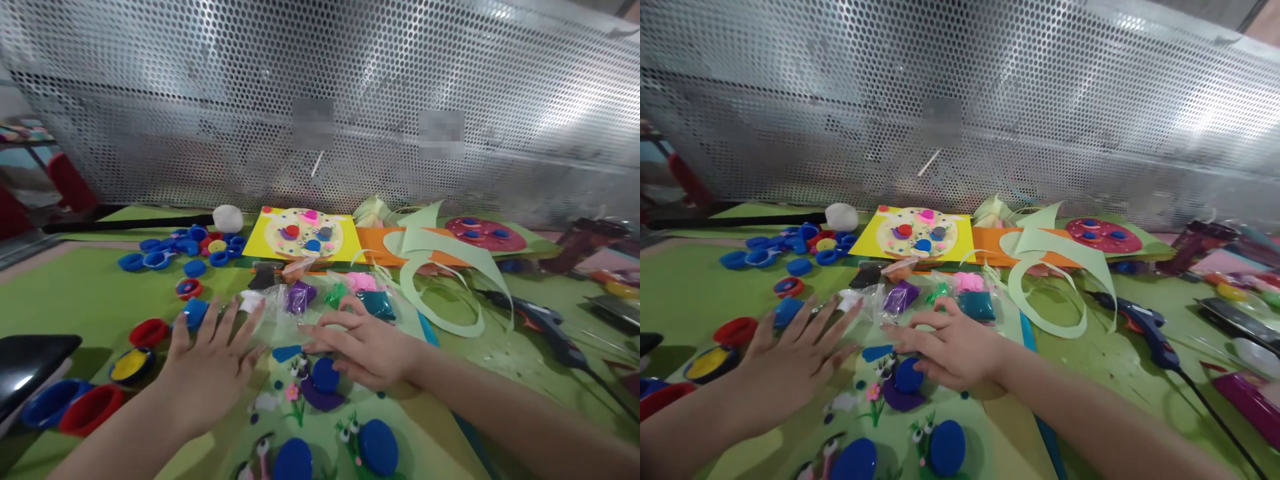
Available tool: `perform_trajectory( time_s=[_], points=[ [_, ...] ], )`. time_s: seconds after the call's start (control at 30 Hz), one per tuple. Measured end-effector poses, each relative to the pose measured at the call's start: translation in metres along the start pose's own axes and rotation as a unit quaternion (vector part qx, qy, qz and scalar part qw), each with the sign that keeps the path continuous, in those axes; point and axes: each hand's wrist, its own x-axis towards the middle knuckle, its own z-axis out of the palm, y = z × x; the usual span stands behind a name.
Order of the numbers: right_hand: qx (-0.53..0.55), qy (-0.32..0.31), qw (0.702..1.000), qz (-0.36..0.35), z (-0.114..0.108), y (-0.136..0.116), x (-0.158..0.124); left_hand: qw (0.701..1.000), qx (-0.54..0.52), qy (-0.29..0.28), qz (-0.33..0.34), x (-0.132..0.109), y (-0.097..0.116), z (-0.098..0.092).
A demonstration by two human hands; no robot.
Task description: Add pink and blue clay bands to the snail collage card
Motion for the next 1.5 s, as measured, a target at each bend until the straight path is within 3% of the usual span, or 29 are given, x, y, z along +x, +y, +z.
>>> perform_trajectory(
  time_s=[0.33,0.6,0.73,0.87,1.03,1.27,1.5],
  points=[
    [0.010,0.003,1.000,-0.004,-0.003,0.000,0.000,1.000,-0.011,-0.013,-0.002,-0.002,0.001,-0.005],
    [0.011,0.076,0.996,-0.054,0.001,0.005,-0.001,1.000,0.001,0.005,0.010,-0.001,-0.001,0.002],
    [0.017,0.077,0.996,-0.051,0.000,0.006,-0.002,1.000,-0.005,0.000,0.019,-0.001,-0.002,0.001],
    [0.034,0.088,0.995,-0.016,-0.006,0.008,-0.006,0.999,-0.011,-0.030,0.023,-0.002,0.000,-0.008],
    [0.027,0.130,0.990,0.049,-0.012,0.002,-0.012,0.999,-0.044,0.005,0.009,-0.002,0.001,-0.010],
    [0.024,0.069,0.978,0.195,-0.006,-0.024,-0.025,0.999,-0.038,-0.016,0.005,-0.005,0.002,-0.015],
    [0.009,0.061,0.981,0.185,-0.003,-0.030,-0.034,0.998,-0.012,-0.049,0.021,-0.009,0.002,-0.024]
  ],
)
